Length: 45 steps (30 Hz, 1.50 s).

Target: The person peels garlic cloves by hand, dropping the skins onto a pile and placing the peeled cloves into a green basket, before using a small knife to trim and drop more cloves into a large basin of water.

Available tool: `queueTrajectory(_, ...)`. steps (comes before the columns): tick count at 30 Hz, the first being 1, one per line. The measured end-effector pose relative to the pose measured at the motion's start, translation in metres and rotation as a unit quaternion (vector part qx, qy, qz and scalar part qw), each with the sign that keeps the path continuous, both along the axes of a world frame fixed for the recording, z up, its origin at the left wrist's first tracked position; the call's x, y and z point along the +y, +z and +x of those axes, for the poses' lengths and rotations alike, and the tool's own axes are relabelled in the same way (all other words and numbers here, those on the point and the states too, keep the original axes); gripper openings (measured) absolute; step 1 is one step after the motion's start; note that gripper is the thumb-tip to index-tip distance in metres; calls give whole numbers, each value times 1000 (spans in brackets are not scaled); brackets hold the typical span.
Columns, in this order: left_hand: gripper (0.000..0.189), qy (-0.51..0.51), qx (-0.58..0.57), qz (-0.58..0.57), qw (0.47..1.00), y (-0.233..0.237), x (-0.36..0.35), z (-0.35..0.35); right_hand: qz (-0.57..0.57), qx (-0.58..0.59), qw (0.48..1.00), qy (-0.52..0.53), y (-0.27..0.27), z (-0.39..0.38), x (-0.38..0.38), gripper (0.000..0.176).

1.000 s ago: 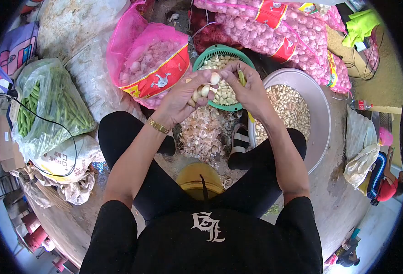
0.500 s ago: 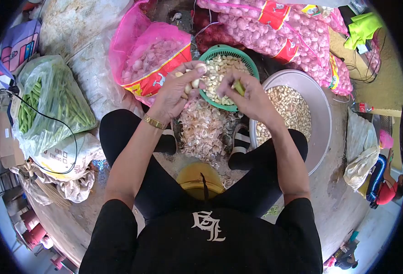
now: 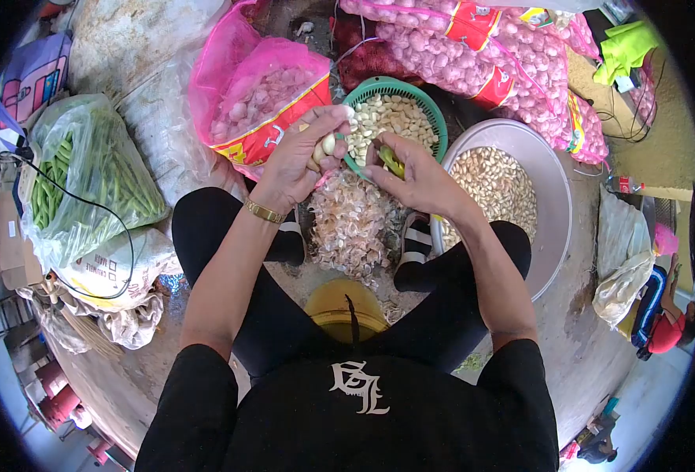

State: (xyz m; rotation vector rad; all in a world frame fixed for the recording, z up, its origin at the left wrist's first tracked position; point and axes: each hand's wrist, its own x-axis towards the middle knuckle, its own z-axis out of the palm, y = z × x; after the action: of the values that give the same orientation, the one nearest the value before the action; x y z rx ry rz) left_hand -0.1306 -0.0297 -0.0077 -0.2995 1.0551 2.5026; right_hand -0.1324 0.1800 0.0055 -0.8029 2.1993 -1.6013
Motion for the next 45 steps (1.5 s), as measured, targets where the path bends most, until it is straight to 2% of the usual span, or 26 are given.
queueTrajectory(4, 18, 7, 8, -26, 1000, -1, 3, -1, 68, -45, 997, 13, 2, -5, 1, 39)
queueTrajectory(6, 18, 8, 13, -45, 999, 0, 6, -1, -16, -68, 992, -102, -4, -11, -1, 32)
queueTrajectory(7, 17, -18, 10, -44, 999, 1, 6, 0, -15, -68, 992, -102, 2, -10, -2, 32)
queueTrajectory(9, 16, -45, 7, -44, 998, 3, 8, 2, -2, 50, 989, -136, 18, -7, -4, 24)
queueTrajectory(10, 17, -72, 0, -52, 996, 5, 9, 2, -2, 50, 989, -137, 15, -11, -3, 24)
queueTrajectory(12, 19, -100, -6, -60, 993, 8, 13, 4, -21, 193, 978, -83, 6, -21, -3, 17)
queueTrajectory(13, 20, -91, -5, -31, 995, 10, 14, 5, -22, 193, 977, -83, 7, -20, -3, 17)
queueTrajectory(15, 21, -84, -4, -3, 996, 14, 18, 7, -48, 103, 985, -127, 10, -17, -5, 16)
queueTrajectory(16, 21, -67, 15, -27, 997, 16, 20, 8, -48, 104, 985, -128, 9, -17, -7, 16)
queueTrajectory(18, 21, -49, 34, -51, 997, 16, 26, 8, -113, -1, 978, -173, 5, -16, -11, 18)
queueTrajectory(20, 21, -6, 24, -52, 998, 10, 31, 9, -103, 11, 979, -173, -3, -18, -11, 18)
queueTrajectory(23, 24, -8, 31, -7, 999, 1, 30, 8, -93, 17, 980, -176, 1, -17, -12, 19)
queueTrajectory(31, 22, -22, 13, -7, 1000, 6, 30, 6, -63, -13, 987, -147, -3, -19, -1, 21)
queueTrajectory(33, 22, -14, 5, -27, 1000, 10, 30, 5, -31, 67, 982, -171, -6, -22, 1, 24)
queueTrajectory(34, 22, -20, 2, -33, 999, 12, 30, 4, -31, 67, 982, -171, -6, -23, 3, 24)
queueTrajectory(36, 22, -27, -1, -38, 999, 12, 29, 3, -123, -129, 972, -151, -6, -24, 6, 29)
queueTrajectory(37, 23, -42, -6, -31, 999, 10, 27, 3, -123, -128, 972, -151, -4, -25, 10, 29)
queueTrajectory(39, 23, -56, -11, -24, 998, 10, 26, 3, -30, -105, 991, -73, 1, -26, 15, 31)
queueTrajectory(43, 24, -75, -12, -20, 997, 10, 25, 3, -38, -173, 979, -97, 7, -25, 14, 38)
queueTrajectory(44, 24, -85, -8, -15, 996, 9, 24, 2, -13, -18, 995, -100, -4, -27, 13, 42)
queueTrajectory(45, 24, -85, -7, -16, 996, 8, 23, 0, 12, 138, 985, -101, -5, -28, 10, 46)
